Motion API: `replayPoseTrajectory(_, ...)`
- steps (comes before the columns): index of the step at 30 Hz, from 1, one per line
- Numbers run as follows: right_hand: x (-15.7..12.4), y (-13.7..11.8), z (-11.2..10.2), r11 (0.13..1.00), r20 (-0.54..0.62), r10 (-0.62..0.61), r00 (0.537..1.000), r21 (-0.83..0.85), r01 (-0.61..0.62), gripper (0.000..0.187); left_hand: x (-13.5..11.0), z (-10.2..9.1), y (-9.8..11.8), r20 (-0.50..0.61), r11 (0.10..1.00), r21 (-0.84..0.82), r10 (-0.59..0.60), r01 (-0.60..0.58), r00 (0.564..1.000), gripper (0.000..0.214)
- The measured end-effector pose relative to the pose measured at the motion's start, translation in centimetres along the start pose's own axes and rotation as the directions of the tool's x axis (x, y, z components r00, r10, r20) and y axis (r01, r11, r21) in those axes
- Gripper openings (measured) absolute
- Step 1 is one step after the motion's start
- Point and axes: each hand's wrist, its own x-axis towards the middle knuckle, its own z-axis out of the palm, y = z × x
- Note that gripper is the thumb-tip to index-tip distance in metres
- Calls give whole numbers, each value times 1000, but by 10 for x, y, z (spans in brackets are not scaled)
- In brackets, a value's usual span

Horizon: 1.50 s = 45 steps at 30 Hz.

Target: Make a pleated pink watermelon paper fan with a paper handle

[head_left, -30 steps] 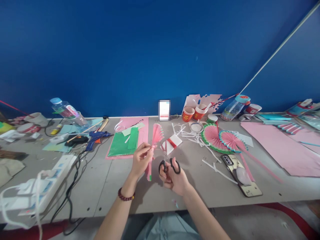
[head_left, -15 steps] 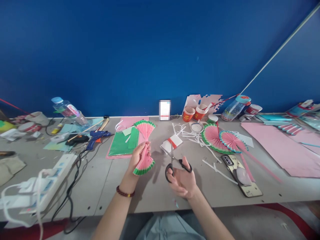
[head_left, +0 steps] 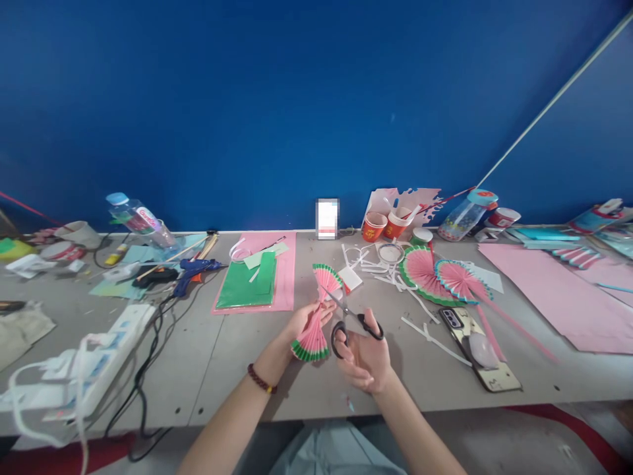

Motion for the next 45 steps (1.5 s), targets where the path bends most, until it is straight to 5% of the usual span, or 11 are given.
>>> replayPoseTrajectory(6, -11, -14, 31, 972, -49, -129, 990, -203, 117, 75, -3, 2, -1, 50, 992, 125, 11, -17, 999, 20)
replayPoseTrajectory(10, -31, -37, 54, 849, -231, -293, 928, -510, 141, 72, -7, 5, 0, 74, 989, 134, 52, -62, 996, 16)
replayPoseTrajectory(14, -49, -64, 48, 509, -414, -647, 640, -860, -42, 59, -10, 1, 8, 138, 976, 199, 58, -85, 989, 20)
replayPoseTrajectory(17, -59, -77, 26, 122, -354, -836, 419, -865, -487, 49, -14, -3, 17, 177, 933, 301, 150, -198, 973, 20)
replayPoseTrajectory(18, -62, -80, 17, -24, -271, -880, 390, -794, -608, 45, -15, -4, 19, 177, 912, 332, 192, -242, 965, 20)
replayPoseTrajectory(20, -69, -82, 3, -267, -133, -887, 442, -633, -726, 41, -19, -5, 22, 211, 880, 362, 243, -307, 947, 22)
replayPoseTrajectory(22, -76, -84, -8, -351, -106, -886, 451, -482, -803, 37, -22, -4, 24, 248, 876, 348, 259, -335, 934, 24)
replayPoseTrajectory(25, -85, -90, -18, -344, -148, -896, 419, -365, -865, 36, -25, -2, 24, 258, 919, 250, 240, -304, 936, 21)
replayPoseTrajectory(34, -82, -117, -25, -345, -282, -846, 453, -360, -867, 26, -30, -1, 25, 241, 955, 141, 223, -261, 945, 16)
replayPoseTrajectory(41, -68, -116, -29, -351, -209, -862, 462, -410, -842, 20, -33, 5, 26, 286, 968, -64, 252, -244, 924, 6)
replayPoseTrajectory(45, -66, -120, -25, -361, -268, -832, 486, -403, -841, 18, -33, 5, 24, 293, 968, -109, 247, -224, 924, 10)
